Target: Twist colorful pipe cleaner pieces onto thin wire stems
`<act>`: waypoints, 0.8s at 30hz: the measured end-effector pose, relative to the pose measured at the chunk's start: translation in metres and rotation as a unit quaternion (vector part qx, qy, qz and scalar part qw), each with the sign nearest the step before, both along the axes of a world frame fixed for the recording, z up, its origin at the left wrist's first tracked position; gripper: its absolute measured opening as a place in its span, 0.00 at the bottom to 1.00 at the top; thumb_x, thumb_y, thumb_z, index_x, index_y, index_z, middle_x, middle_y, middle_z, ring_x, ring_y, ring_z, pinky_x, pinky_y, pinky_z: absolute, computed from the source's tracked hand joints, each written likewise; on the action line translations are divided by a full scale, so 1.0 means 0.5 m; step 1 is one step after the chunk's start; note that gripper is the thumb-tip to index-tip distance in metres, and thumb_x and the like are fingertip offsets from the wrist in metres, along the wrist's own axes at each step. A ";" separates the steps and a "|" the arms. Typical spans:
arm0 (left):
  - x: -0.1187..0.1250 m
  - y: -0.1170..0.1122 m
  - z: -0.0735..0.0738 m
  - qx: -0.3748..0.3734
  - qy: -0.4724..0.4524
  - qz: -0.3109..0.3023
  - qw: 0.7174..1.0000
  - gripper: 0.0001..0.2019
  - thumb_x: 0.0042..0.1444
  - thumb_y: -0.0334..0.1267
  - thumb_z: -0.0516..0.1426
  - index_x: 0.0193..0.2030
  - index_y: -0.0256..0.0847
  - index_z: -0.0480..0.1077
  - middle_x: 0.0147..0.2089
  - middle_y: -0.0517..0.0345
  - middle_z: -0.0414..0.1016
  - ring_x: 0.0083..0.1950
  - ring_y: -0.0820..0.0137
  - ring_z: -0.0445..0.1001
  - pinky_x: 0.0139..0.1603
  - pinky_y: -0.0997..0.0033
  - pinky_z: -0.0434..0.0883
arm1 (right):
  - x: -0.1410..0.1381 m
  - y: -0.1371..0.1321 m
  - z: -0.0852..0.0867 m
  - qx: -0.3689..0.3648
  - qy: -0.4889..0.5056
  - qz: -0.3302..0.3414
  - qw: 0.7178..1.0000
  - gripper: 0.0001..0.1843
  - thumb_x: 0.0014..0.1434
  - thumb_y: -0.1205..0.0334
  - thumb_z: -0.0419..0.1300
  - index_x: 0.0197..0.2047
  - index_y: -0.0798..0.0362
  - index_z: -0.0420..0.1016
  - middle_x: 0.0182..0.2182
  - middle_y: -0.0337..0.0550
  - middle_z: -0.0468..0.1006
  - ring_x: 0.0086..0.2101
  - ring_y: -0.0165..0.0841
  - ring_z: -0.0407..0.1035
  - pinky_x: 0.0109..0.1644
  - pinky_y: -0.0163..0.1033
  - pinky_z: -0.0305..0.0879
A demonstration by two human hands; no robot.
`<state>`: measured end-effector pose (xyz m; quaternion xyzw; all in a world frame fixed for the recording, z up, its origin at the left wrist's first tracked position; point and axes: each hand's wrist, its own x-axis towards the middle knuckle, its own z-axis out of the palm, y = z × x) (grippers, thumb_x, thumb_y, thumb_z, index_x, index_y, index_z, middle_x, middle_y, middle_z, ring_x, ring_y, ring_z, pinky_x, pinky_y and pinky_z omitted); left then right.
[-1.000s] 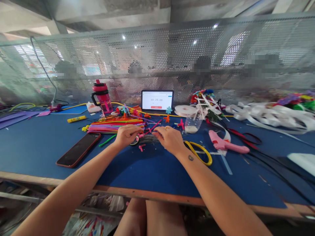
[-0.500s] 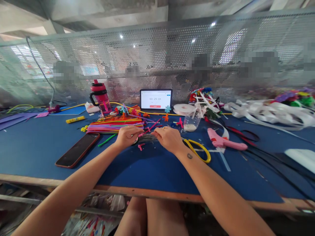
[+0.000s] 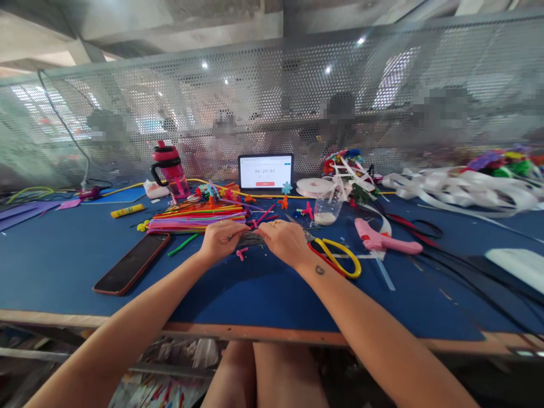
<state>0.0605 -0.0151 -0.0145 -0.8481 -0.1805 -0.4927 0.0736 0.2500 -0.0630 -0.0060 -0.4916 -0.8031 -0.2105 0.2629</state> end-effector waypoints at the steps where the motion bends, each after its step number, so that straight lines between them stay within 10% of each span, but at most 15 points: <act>1: -0.001 -0.001 0.000 0.002 0.000 0.002 1.000 0.08 0.54 0.28 0.54 0.34 0.38 0.75 0.30 0.57 0.78 0.32 0.74 0.77 0.35 0.78 0.73 | -0.002 -0.001 0.002 0.003 -0.001 0.002 1.000 0.20 0.64 0.52 0.44 0.33 0.51 0.73 0.25 0.40 0.77 0.32 0.29 0.70 0.29 0.34 0.48; 17: -0.020 0.009 0.004 -0.017 0.001 0.018 1.000 0.09 0.53 0.27 0.54 0.35 0.39 0.75 0.33 0.57 0.79 0.34 0.73 0.77 0.37 0.77 0.73 | 0.012 0.000 0.015 0.014 -0.019 0.010 1.000 0.19 0.64 0.52 0.43 0.45 0.51 0.71 0.30 0.42 0.78 0.33 0.32 0.69 0.30 0.35 0.52; 24: -0.045 0.032 0.010 -0.032 -0.044 0.051 0.997 0.09 0.51 0.27 0.55 0.34 0.41 0.76 0.33 0.60 0.79 0.34 0.74 0.77 0.37 0.77 0.74 | 0.066 0.014 0.019 0.046 0.020 -0.071 0.996 0.24 0.63 0.48 0.43 0.28 0.50 0.72 0.22 0.39 0.75 0.27 0.30 0.68 0.27 0.35 0.47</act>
